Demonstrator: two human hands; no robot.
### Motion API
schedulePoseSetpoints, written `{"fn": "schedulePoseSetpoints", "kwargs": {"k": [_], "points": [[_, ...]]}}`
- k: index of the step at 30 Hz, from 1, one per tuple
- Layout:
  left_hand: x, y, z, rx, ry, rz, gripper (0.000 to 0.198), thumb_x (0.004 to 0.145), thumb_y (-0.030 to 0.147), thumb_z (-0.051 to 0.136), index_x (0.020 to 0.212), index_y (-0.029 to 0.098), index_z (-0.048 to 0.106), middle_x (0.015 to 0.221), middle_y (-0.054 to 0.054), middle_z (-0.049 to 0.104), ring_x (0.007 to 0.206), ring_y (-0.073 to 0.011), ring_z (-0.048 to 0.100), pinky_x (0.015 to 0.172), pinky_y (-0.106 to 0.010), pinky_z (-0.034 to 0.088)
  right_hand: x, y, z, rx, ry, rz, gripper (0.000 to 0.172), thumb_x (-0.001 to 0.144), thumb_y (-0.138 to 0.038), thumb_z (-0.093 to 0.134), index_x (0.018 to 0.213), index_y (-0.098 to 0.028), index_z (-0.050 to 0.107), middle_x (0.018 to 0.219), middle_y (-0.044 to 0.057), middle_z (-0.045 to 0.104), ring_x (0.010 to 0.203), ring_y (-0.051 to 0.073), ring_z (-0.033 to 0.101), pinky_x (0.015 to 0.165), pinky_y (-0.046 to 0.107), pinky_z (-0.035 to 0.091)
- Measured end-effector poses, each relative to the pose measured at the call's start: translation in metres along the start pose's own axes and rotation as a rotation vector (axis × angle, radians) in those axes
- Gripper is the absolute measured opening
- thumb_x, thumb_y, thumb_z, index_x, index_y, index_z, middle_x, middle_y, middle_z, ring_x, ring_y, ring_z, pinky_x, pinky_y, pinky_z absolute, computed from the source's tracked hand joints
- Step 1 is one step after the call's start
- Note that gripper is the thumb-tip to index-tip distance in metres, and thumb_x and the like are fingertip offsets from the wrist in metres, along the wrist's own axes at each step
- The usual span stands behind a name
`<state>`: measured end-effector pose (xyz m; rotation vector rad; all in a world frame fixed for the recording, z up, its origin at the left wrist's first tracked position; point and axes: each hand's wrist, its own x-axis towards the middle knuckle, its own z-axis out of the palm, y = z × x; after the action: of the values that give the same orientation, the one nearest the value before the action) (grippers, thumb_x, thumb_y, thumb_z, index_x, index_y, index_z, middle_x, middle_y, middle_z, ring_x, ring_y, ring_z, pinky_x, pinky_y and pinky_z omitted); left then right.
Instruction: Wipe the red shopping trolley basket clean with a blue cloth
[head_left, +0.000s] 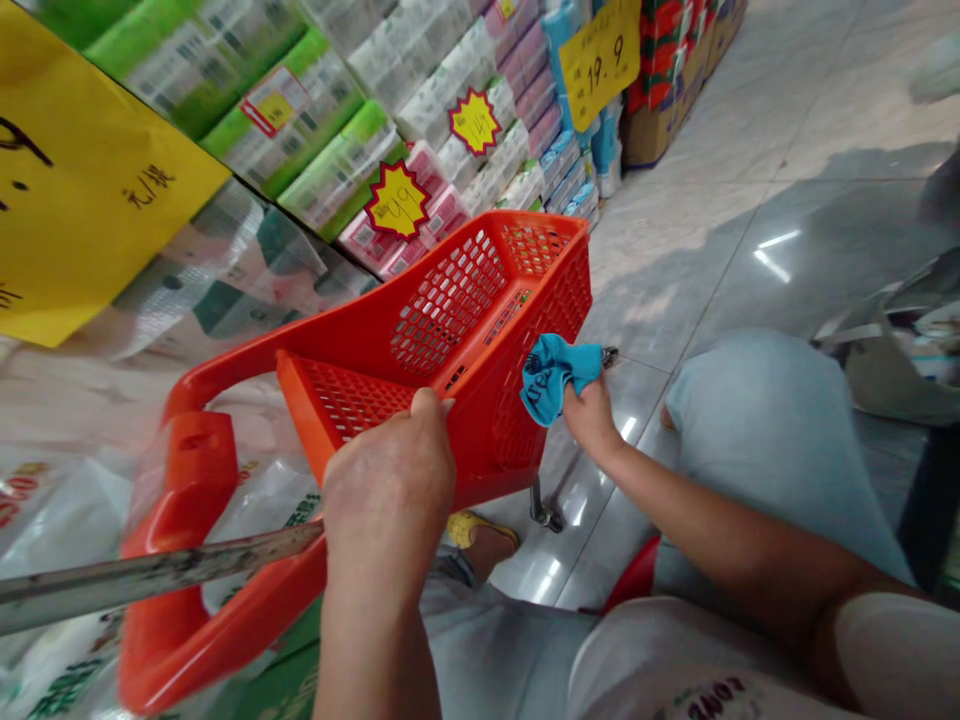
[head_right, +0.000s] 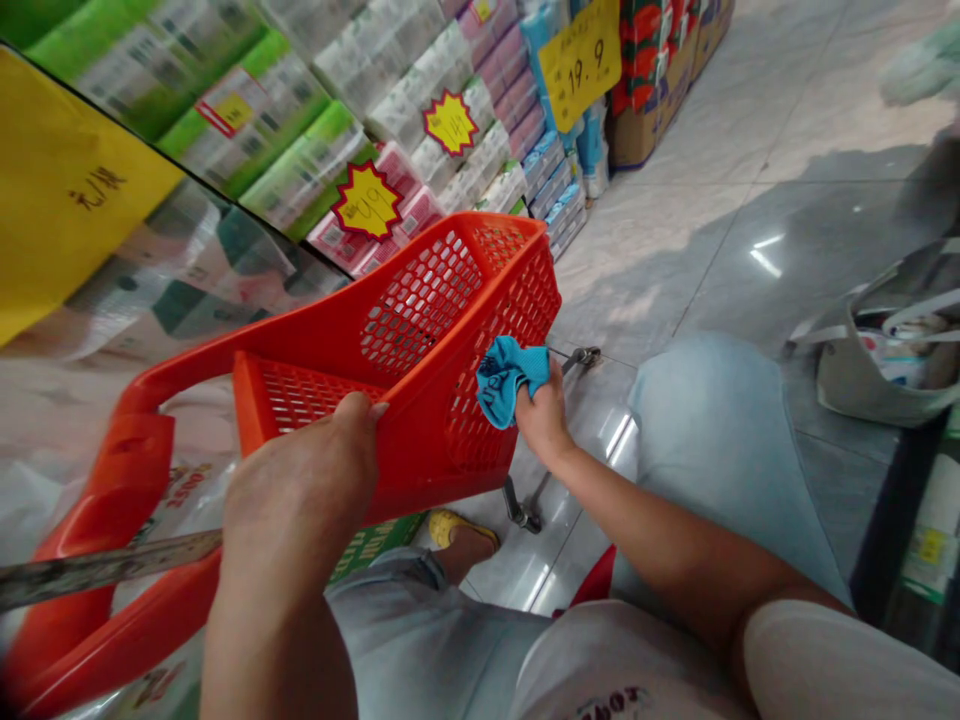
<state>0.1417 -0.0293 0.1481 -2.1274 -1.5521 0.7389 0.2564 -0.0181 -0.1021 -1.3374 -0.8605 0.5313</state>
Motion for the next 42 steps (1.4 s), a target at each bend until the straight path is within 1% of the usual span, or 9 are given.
{"fn": "schedulePoseSetpoints", "kwargs": {"k": [4, 7, 14, 19, 25, 30, 33, 37, 42], "points": [[0.0, 0.002, -0.004, -0.012, -0.039, -0.018, 0.041, 0.102, 0.032, 0.018, 0.104, 0.02, 0.058, 0.078, -0.014, 0.073, 0.078, -0.0364, 0.074, 0.06, -0.039, 0.051, -0.034, -0.012, 0.01, -0.206, -0.106, -0.258, 0.057, 0.093, -0.035, 0.052, 0.144, -0.013, 0.044, 0.149, 0.021, 0.044, 0.141, 0.032, 0.039, 0.116, 0.056, 0.034], [-0.001, 0.003, -0.005, 0.016, -0.009, -0.015, 0.042, 0.102, 0.031, 0.017, 0.106, 0.019, 0.058, 0.077, -0.014, 0.072, 0.079, -0.0362, 0.074, 0.061, -0.039, 0.051, -0.03, -0.001, 0.015, -0.321, -0.112, -0.293, 0.061, 0.091, -0.044, 0.061, 0.144, -0.019, 0.047, 0.157, 0.017, 0.035, 0.146, 0.036, 0.028, 0.116, 0.061, 0.03], [0.003, 0.006, -0.007, 0.011, -0.006, -0.023, 0.044, 0.102, 0.03, 0.017, 0.106, 0.018, 0.059, 0.074, -0.015, 0.071, 0.076, -0.036, 0.074, 0.058, -0.037, 0.049, -0.014, 0.027, 0.023, -0.167, 0.014, -0.285, 0.059, 0.082, -0.015, 0.054, 0.14, -0.021, 0.045, 0.132, 0.015, 0.051, 0.123, 0.029, 0.052, 0.108, 0.052, 0.045], [0.004, 0.006, -0.005, 0.026, -0.005, -0.021, 0.046, 0.102, 0.031, 0.016, 0.105, 0.018, 0.059, 0.075, -0.016, 0.071, 0.076, -0.0367, 0.073, 0.058, -0.037, 0.048, -0.06, 0.004, 0.026, -0.094, -0.264, -0.357, 0.072, 0.068, -0.006, 0.056, 0.137, -0.024, 0.046, 0.134, 0.013, 0.046, 0.127, 0.028, 0.051, 0.105, 0.047, 0.048], [0.001, 0.007, -0.002, 0.073, 0.034, -0.021, 0.044, 0.102, 0.031, 0.016, 0.104, 0.019, 0.058, 0.075, -0.015, 0.071, 0.075, -0.0339, 0.073, 0.058, -0.035, 0.048, -0.026, 0.005, 0.015, 0.104, -0.039, 0.046, 0.047, 0.071, -0.018, 0.055, 0.118, -0.02, 0.057, 0.111, 0.009, 0.062, 0.107, 0.025, 0.061, 0.101, 0.045, 0.05], [0.0, 0.006, 0.0, 0.073, 0.027, 0.004, 0.044, 0.102, 0.032, 0.015, 0.105, 0.019, 0.057, 0.073, -0.014, 0.07, 0.073, -0.0342, 0.072, 0.055, -0.034, 0.046, -0.001, -0.002, -0.004, 0.5, -0.357, 0.438, 0.031, 0.081, -0.04, 0.054, 0.1, -0.02, 0.067, 0.091, 0.004, 0.071, 0.086, 0.023, 0.068, 0.082, 0.04, 0.058], [0.0, 0.006, -0.001, 0.07, 0.022, -0.016, 0.043, 0.102, 0.03, 0.015, 0.105, 0.019, 0.057, 0.074, -0.013, 0.07, 0.075, -0.0334, 0.073, 0.057, -0.034, 0.047, 0.006, 0.004, -0.005, 0.351, -0.276, 0.3, 0.032, 0.087, -0.044, 0.054, 0.107, -0.022, 0.065, 0.091, 0.005, 0.07, 0.089, 0.023, 0.066, 0.084, 0.043, 0.058], [0.001, 0.007, -0.002, 0.062, 0.015, -0.026, 0.043, 0.103, 0.032, 0.014, 0.101, 0.02, 0.056, 0.073, -0.012, 0.07, 0.075, -0.0326, 0.073, 0.058, -0.034, 0.048, 0.002, 0.017, 0.002, -0.094, -0.047, -0.001, 0.052, 0.087, -0.032, 0.058, 0.137, -0.02, 0.051, 0.128, 0.015, 0.059, 0.121, 0.028, 0.058, 0.102, 0.05, 0.051], [0.002, 0.004, 0.003, 0.051, 0.056, -0.007, 0.043, 0.102, 0.031, 0.014, 0.099, 0.021, 0.055, 0.071, -0.012, 0.069, 0.073, -0.0337, 0.073, 0.057, -0.036, 0.05, -0.038, 0.005, 0.008, -0.345, -0.153, -0.335, 0.077, 0.089, -0.015, 0.051, 0.159, -0.027, 0.021, 0.162, 0.016, 0.022, 0.149, 0.031, 0.031, 0.114, 0.052, 0.043]]}}
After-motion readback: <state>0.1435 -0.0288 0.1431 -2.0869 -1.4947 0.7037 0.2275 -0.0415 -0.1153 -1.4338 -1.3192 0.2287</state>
